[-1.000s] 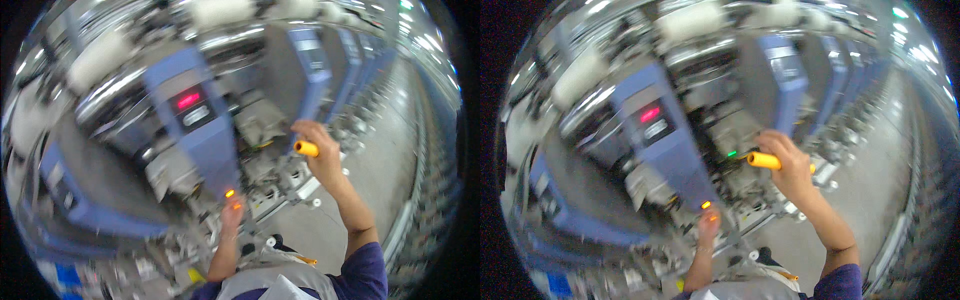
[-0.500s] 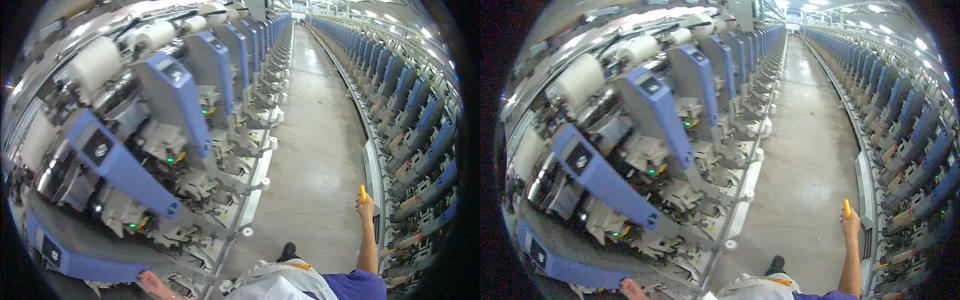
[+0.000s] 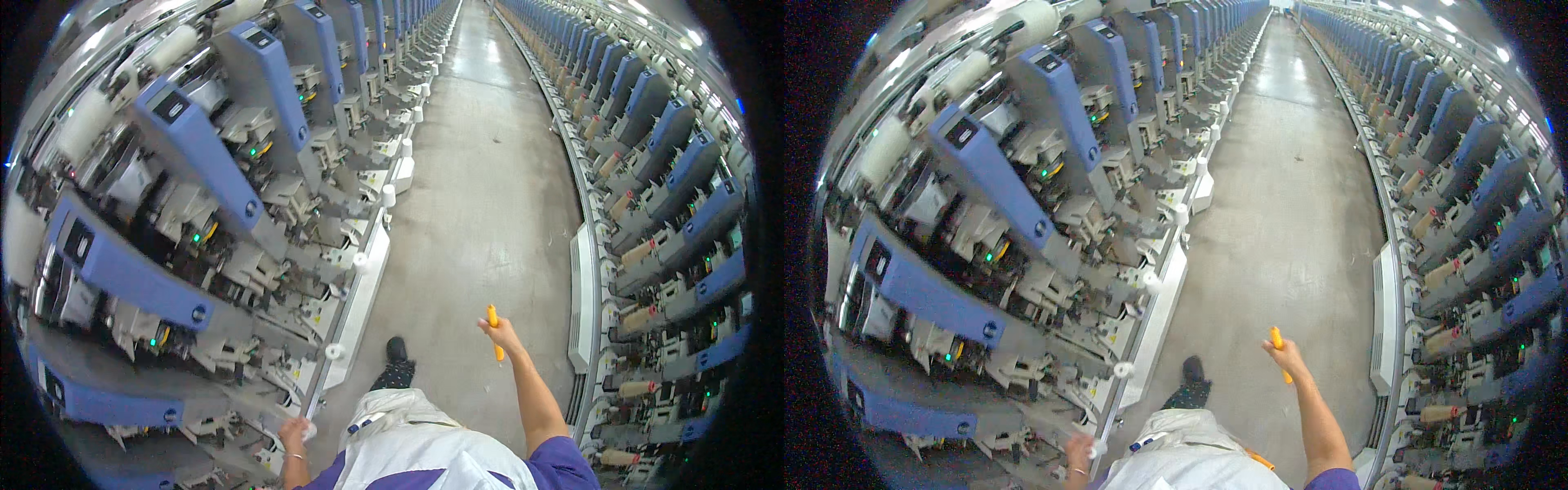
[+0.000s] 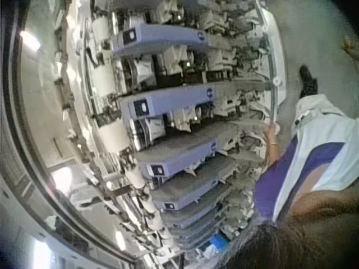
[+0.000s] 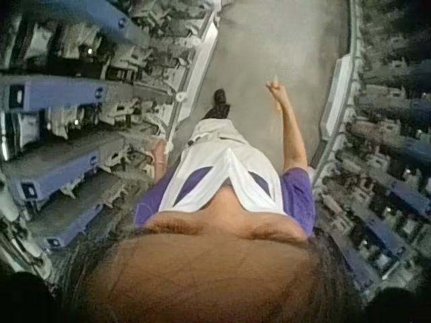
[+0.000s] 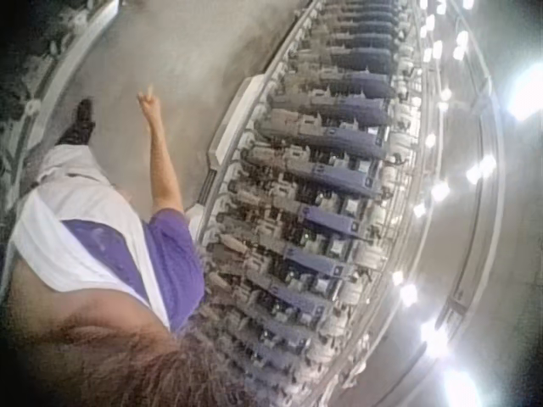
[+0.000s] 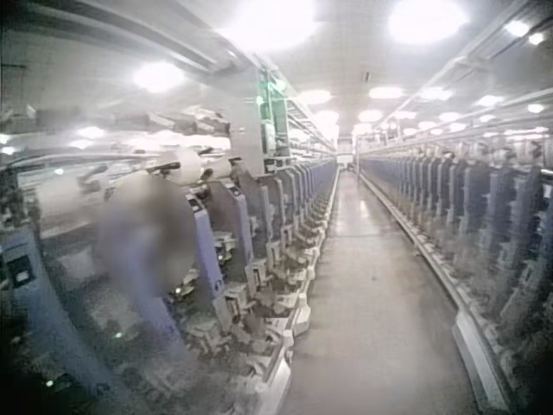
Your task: The person collects white and yellow cylindrical objects from blue bins and places them into a textile machine. They then walk along the machine row, using a yellow tool to adjust or thread spindles on multiple units.
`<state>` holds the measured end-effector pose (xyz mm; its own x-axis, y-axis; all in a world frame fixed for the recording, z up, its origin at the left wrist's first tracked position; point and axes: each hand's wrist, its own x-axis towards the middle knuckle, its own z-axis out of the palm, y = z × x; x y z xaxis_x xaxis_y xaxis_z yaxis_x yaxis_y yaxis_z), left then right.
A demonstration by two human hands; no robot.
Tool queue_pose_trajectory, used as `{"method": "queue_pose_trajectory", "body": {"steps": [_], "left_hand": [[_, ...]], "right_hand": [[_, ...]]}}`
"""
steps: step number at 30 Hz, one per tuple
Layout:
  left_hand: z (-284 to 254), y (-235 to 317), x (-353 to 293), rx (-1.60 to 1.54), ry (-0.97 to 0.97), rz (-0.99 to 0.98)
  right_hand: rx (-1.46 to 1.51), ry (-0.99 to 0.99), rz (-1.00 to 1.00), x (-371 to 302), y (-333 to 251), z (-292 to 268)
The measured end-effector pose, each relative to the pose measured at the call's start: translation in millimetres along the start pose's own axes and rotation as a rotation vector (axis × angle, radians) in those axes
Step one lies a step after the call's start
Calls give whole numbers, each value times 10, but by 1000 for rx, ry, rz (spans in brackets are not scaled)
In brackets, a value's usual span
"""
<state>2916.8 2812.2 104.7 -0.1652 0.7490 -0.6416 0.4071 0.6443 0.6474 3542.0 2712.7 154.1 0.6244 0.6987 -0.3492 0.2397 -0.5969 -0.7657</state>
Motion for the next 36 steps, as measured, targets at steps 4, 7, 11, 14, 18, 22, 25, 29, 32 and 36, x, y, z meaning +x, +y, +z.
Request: {"method": "queue_pose_trajectory", "body": {"steps": [4,7,11,14,18,22,25,29,32,36], "left_hand": [[936,40,418,572,-493,-93],[1639,709,840,547,-700,-186],[2500,1891,1492,417,-984,-418],[3083,2679,2057,268,-1137,-717],[4066,3920,2802,579,-1097,-714],[5285,5914,2976,1174,-748,389],[5831,7805,2626,510,-532,616],[5667,10350,2106,62,166,1134],[5270,12046,1980,385,863,1607],[5016,13799,2266,-350,552,1654]], "right_hand": [[-266,180,70,704,1364,-628],[-66,503,507,435,2264,-1014],[501,665,825,294,2654,-1171],[663,625,1040,910,2524,-1234],[702,536,1067,2476,2485,-1722],[610,491,853,4790,2397,-2945],[-6,298,433,7231,1522,-3953],[223,135,70,9839,-641,-4372],[203,122,-156,10821,-2102,-4168],[78,-42,-238,11579,-2687,-3668]]}}
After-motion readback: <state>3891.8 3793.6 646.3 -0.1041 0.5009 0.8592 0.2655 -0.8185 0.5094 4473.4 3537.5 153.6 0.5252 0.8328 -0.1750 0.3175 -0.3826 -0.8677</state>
